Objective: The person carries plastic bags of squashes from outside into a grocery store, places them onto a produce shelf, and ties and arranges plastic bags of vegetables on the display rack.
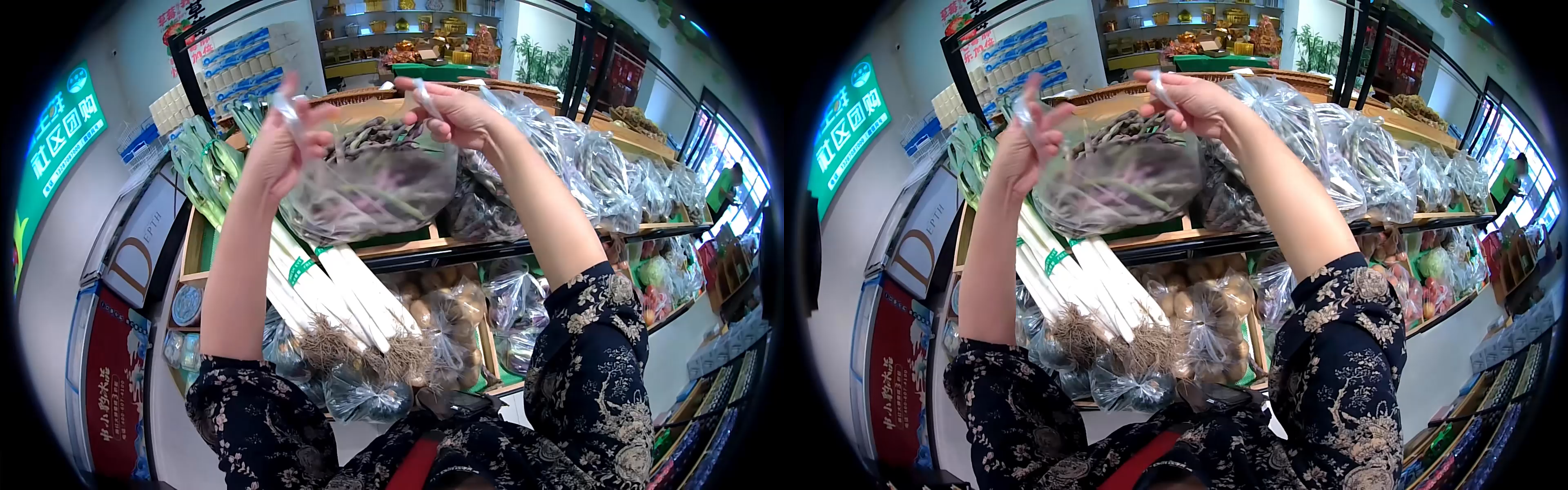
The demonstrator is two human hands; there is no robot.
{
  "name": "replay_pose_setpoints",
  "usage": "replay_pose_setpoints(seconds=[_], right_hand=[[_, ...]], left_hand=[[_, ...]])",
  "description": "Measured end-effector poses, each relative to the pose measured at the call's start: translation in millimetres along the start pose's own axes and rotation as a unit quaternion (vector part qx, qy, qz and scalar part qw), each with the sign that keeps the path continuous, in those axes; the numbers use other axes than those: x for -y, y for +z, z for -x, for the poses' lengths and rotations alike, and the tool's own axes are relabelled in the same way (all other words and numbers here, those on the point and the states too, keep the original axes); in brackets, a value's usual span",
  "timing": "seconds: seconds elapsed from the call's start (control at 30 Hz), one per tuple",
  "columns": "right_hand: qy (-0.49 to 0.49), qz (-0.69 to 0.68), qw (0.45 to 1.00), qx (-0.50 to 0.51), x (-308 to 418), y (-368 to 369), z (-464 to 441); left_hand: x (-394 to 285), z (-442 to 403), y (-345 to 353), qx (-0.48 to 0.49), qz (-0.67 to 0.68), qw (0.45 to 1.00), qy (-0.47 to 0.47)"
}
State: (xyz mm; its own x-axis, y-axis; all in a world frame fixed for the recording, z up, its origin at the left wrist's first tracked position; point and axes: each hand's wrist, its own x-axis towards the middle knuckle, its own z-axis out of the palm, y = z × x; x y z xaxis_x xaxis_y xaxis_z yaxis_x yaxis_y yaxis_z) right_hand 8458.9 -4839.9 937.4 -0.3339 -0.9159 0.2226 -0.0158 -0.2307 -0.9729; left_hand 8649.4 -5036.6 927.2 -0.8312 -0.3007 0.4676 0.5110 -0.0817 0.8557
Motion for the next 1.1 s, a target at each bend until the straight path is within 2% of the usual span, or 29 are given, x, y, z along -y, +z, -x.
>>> replay_pose_setpoints(seconds=[0.03,0.07,0.13,0.23,0.27,0.37,0.4,0.5,0.6,0.67,0.77,0.83,0.87,0.97,1.0,1.1], right_hand=[[0.015,0.015,1.000,0.020,1.7,6.0,-1.6],[0.028,0.042,0.999,-0.006,1.0,13.2,0.1],[0.061,0.076,0.995,0.006,-2.0,20.8,-1.1],[0.050,0.071,0.994,0.062,-15.5,18.9,-1.3],[0.042,0.063,0.994,0.080,-21.0,14.1,-2.5],[0.013,0.010,0.998,0.066,-26.7,23.4,11.1],[0.016,-0.016,1.000,0.022,-28.1,28.3,16.5],[-0.030,-0.074,0.997,-0.006,-37.9,32.3,16.9],[-0.051,-0.046,0.997,-0.037,-39.6,35.6,15.2],[-0.044,-0.064,0.996,-0.032,-37.6,39.2,16.6],[-0.047,-0.068,0.997,-0.001,-40.9,37.6,19.2],[-0.068,-0.073,0.994,0.034,-43.8,43.7,22.3],[-0.086,-0.070,0.994,0.010,-49.6,41.1,17.8],[-0.086,-0.064,0.986,-0.129,-58.7,27.2,8.7],[-0.124,0.013,0.976,-0.177,-55.9,23.4,11.9],[-0.098,0.150,0.966,-0.185,-54.9,23.9,14.4]], left_hand=[[0.1,-2.7,9.8,0.010,-0.039,0.997,-0.063],[0.1,-5.4,19.6,0.025,-0.079,0.989,-0.125],[-3.2,-11.2,44.7,0.009,-0.221,0.956,-0.195],[6.4,-36.9,54.6,0.107,-0.341,0.895,-0.266],[11.7,-41.4,57.9,0.141,-0.383,0.877,-0.254],[9.5,-44.0,74.7,0.206,-0.329,0.867,-0.313],[11.3,-48.8,74.5,0.205,-0.307,0.869,-0.329],[12.0,-51.2,70.3,0.218,-0.266,0.883,-0.318],[10.9,-51.4,75.8,0.189,-0.272,0.893,-0.307],[14.4,-54.2,78.2,0.176,-0.249,0.899,-0.314],[0.8,-37.0,98.2,0.155,-0.262,0.912,-0.275],[26.4,-65.6,75.4,0.169,-0.286,0.906,-0.263],[36.7,-77.1,63.3,0.176,-0.298,0.902,-0.257],[43.2,-81.4,47.5,0.119,-0.234,0.941,-0.212],[41.0,-75.0,49.4,0.081,-0.227,0.948,-0.206],[49.6,-70.4,38.3,0.052,-0.168,0.968,-0.181]])
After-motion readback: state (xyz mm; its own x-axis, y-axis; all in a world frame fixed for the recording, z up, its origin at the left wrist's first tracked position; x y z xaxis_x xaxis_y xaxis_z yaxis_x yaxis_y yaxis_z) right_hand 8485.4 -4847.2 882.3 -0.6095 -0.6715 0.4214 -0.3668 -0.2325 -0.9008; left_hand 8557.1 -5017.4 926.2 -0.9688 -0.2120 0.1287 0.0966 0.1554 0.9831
